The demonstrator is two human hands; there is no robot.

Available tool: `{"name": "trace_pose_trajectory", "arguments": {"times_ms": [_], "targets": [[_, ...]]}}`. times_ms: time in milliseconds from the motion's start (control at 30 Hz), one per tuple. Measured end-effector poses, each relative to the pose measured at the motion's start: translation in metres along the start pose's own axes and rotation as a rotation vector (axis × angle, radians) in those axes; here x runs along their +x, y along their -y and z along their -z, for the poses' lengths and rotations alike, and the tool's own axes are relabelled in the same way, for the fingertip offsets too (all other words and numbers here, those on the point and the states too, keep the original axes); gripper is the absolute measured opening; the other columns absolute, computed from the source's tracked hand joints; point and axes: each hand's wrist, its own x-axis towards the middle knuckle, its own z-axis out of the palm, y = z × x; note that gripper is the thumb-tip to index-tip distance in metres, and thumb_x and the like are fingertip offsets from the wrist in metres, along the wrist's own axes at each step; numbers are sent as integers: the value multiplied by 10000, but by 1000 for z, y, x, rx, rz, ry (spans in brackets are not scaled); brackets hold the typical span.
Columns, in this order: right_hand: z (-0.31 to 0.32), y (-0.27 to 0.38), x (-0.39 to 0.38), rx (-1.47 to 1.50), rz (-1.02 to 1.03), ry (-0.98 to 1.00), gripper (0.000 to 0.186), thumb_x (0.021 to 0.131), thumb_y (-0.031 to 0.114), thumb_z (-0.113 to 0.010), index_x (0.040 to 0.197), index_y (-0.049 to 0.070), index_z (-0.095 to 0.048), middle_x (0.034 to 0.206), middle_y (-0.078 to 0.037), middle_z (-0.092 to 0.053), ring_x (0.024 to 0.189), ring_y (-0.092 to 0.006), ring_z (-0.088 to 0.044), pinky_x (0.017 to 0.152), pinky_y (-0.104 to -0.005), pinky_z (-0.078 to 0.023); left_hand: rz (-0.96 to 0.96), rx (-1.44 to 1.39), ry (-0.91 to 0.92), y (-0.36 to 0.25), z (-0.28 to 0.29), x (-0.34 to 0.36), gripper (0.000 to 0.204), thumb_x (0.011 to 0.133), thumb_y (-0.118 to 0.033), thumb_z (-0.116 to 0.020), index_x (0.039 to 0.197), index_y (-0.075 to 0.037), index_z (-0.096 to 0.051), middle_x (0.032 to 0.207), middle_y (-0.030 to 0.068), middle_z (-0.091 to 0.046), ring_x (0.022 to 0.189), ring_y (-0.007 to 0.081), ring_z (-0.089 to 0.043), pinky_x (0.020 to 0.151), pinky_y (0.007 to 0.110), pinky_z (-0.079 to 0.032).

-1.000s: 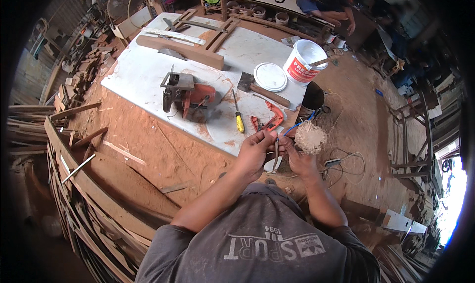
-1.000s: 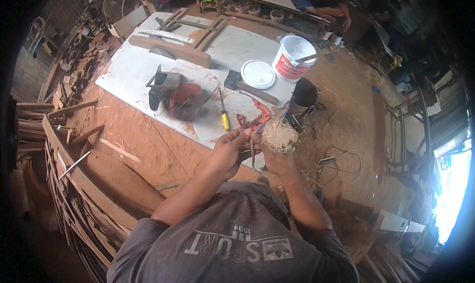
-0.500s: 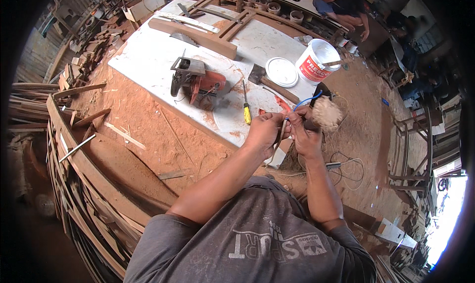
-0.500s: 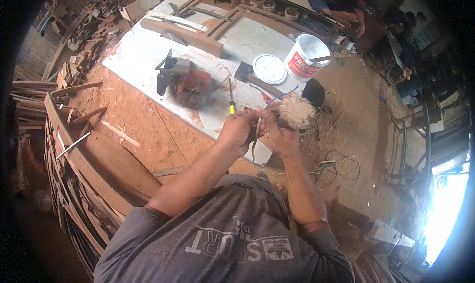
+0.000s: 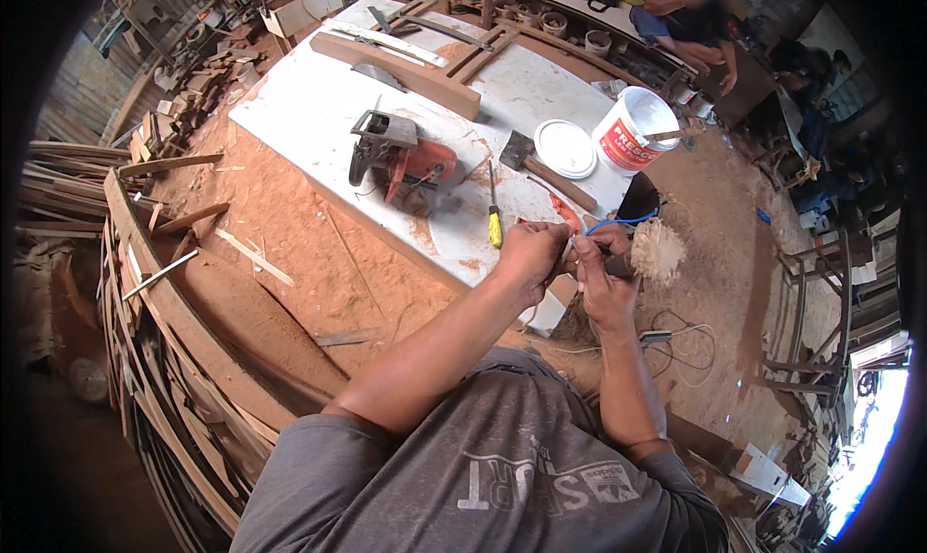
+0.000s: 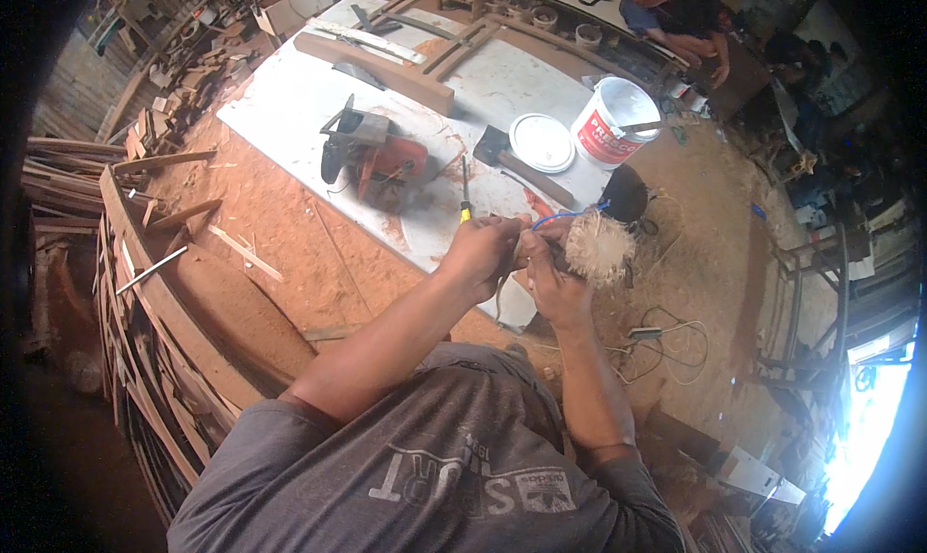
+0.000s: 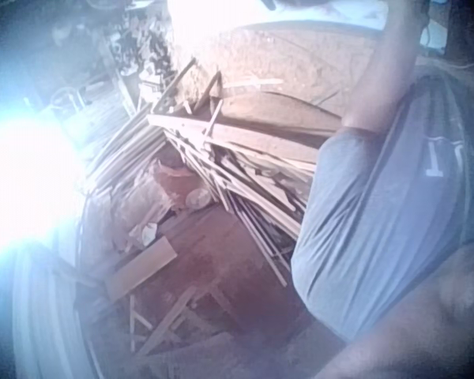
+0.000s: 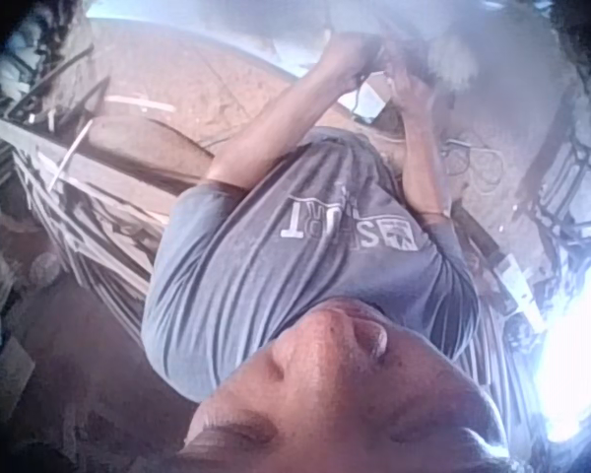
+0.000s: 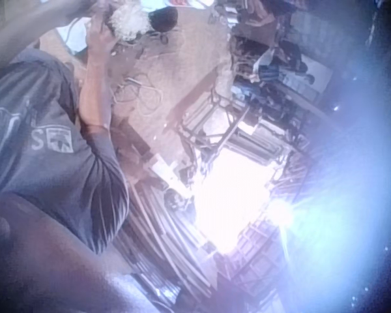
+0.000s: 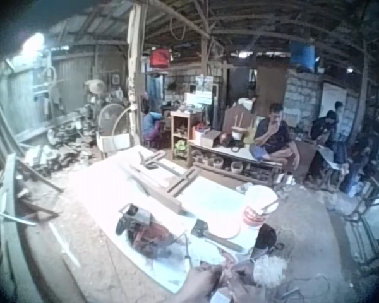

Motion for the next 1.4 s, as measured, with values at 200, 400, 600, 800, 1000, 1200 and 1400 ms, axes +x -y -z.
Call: {"name": "trace_pose_trajectory", "arguments": {"times_ms": [200, 400, 600, 800, 1000, 1200, 1400], "targets": [[5, -5, -8, -121, 47, 9, 139, 1028, 136, -610, 953, 64, -517, 734, -12, -570, 505, -30, -423, 471, -211, -354, 7, 28, -15, 9, -1, 6, 226, 1002, -139, -633, 973, 85, -641, 866, 147, -672, 633, 206, -645, 520, 322, -540], [4, -15, -20, -198, 103, -24, 144, 1016, 142, -632, 938, 61, -541, 743, -6, -541, 517, -36, -435, 476, -218, -359, 61, 63, -78, 13, 2, 3, 263, 996, -152, -648, 1003, 109, -631, 896, 142, -673, 669, 208, -652, 557, 328, -560], [29, -35, -8, -730, 319, 61, 225, 983, 259, -686, 975, 35, -679, 809, -42, -634, 639, -125, -582, 569, -296, -464, 171, 218, -101, 24, 16, 8, 200, 1014, -168, -617, 1004, 31, -640, 789, 71, -636, 634, 158, -626, 532, 290, -525], [39, -10, 8, -157, -415, 183, 343, 1003, 355, -657, 1085, 35, -749, 673, 16, -635, 505, -67, -482, 470, -270, -384, 206, 160, -4, 35, 35, -3, 162, 1013, -226, -631, 1026, -65, -638, 764, -12, -555, 590, 86, -493, 529, 236, -402], [31, -17, -18, -55, -438, 132, 322, 954, 319, -724, 1168, 79, -737, 951, 26, -706, 564, -26, -452, 485, -228, -357, -3, 150, -88, 41, 33, -14, 249, 995, -308, -681, 982, -102, -542, 738, -22, -534, 551, 74, -489, 468, 222, -373], [24, -12, -17, 61, -533, 159, 374, 881, 265, -802, 1169, 39, -725, 875, 12, -718, 544, -18, -429, 472, -210, -322, -202, 211, -69, 55, 51, -7, 202, 1007, -217, -663, 1061, -102, -506, 779, -10, -517, 562, 72, -462, 468, 227, -368], [25, -21, -22, 118, -576, 123, 298, 857, 196, -830, 1084, 33, -727, 800, 23, -677, 559, -1, -458, 475, -185, -316, -400, 361, -99, 62, 53, -10, 219, 1003, -167, -664, 1027, -67, -471, 844, 24, -535, 549, 67, -467, 430, 241, -337]]}}
